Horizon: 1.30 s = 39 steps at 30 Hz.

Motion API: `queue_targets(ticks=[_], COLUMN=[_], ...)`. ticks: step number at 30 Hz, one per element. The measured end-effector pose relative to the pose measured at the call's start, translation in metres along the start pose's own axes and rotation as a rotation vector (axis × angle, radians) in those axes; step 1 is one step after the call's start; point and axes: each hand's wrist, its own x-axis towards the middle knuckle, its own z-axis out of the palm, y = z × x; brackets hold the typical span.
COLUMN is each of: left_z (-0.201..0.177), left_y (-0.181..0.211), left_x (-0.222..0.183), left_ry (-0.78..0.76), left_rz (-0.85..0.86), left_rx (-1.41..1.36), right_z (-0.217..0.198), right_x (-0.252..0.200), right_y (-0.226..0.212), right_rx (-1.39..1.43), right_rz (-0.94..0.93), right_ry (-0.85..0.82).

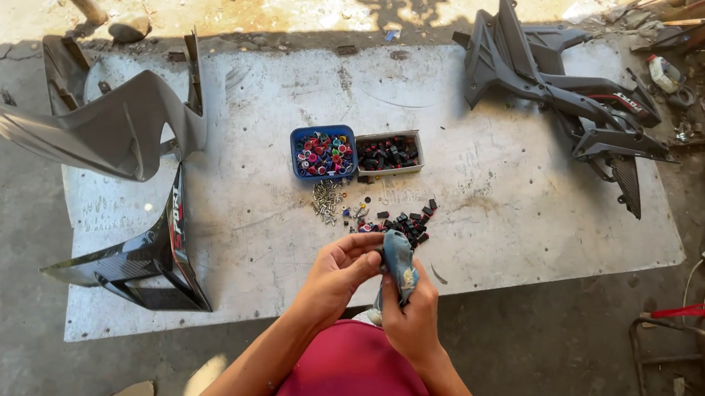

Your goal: Sorting and cleaning small motorcycle fairing bolts and clips on a workbench.

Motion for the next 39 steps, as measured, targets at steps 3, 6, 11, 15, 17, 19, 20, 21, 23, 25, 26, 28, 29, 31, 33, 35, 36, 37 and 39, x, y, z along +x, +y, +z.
queue_targets(ticks=[3, 6, 11, 15, 17, 19, 20, 21, 23, 25, 26, 28, 29, 31, 33, 35, 36, 37, 39], left_z=[-0.006, -0.009, -0.004, -0.005, 0.0, 0.012, 0.016, 0.021, 0.032, 0.038, 0.041, 0.048, 0.056, 0.072, 0.083, 0.089, 0.092, 0.094, 0.099], left_y=[-0.007, -0.008, -0.001, -0.003, -0.003, -0.003, -0.005, -0.008, -0.017, -0.03, -0.035, -0.045, -0.044, -0.049, -0.059, -0.068, -0.072, -0.075, -0.088], left_x=[0.001, 0.001, -0.006, -0.001, 0.0, -0.001, 0.002, 0.006, 0.018, 0.029, 0.032, 0.043, 0.047, 0.048, 0.057, 0.061, 0.065, 0.069, 0.076], left_ry=[0.011, -0.011, -0.105, -0.059, -0.033, -0.003, 0.002, 0.021, 0.043, 0.104, 0.112, 0.064, 0.066, 0.092, 0.119, 0.153, 0.145, 0.136, 0.131], left_rz=[-0.02, 0.0, 0.085, 0.084, 0.081, 0.091, 0.097, 0.104, 0.119, 0.11, 0.112, 0.159, 0.163, 0.168, 0.184, 0.203, 0.184, 0.165, 0.168], left_rx=[-0.016, -0.034, 0.098, 0.067, 0.039, 0.092, 0.086, 0.087, 0.081, 0.036, 0.032, 0.047, 0.043, 0.066, 0.041, 0.018, -0.024, -0.066, -0.081], right_z=[-0.001, -0.003, -0.006, -0.01, -0.015, -0.024, -0.028, -0.032, -0.047, -0.063, -0.07, -0.084, -0.092, -0.107, -0.124, -0.136, -0.141, -0.146, -0.153], right_x=[-0.005, -0.009, -0.004, -0.001, 0.002, 0.006, 0.008, 0.01, 0.015, 0.017, 0.02, 0.031, 0.041, 0.055, 0.058, 0.059, 0.061, 0.063, 0.07], right_y=[-0.007, -0.015, -0.013, -0.012, -0.007, 0.0, 0.006, 0.011, 0.016, 0.015, 0.015, 0.017, 0.025, 0.038, 0.047, 0.055, 0.059, 0.063, 0.073], right_rx=[-0.012, -0.028, -0.001, 0.047, 0.054, 0.118, 0.117, 0.131, 0.142, 0.104, 0.106, 0.076, 0.075, 0.01, 0.038, 0.073, 0.083, 0.092, 0.099], right_rz=[0.015, -0.024, -0.024, -0.051, -0.054, -0.068, -0.072, -0.035, -0.005, -0.08, -0.078, -0.099, -0.102, -0.097, -0.138, -0.179, -0.179, -0.178, -0.204], right_ry=[0.02, -0.013, 0.005, -0.01, -0.034, -0.054, -0.063, -0.069, -0.083, -0.137, -0.146, -0.175, -0.18, -0.159, -0.214, -0.271, -0.276, -0.281, -0.311])
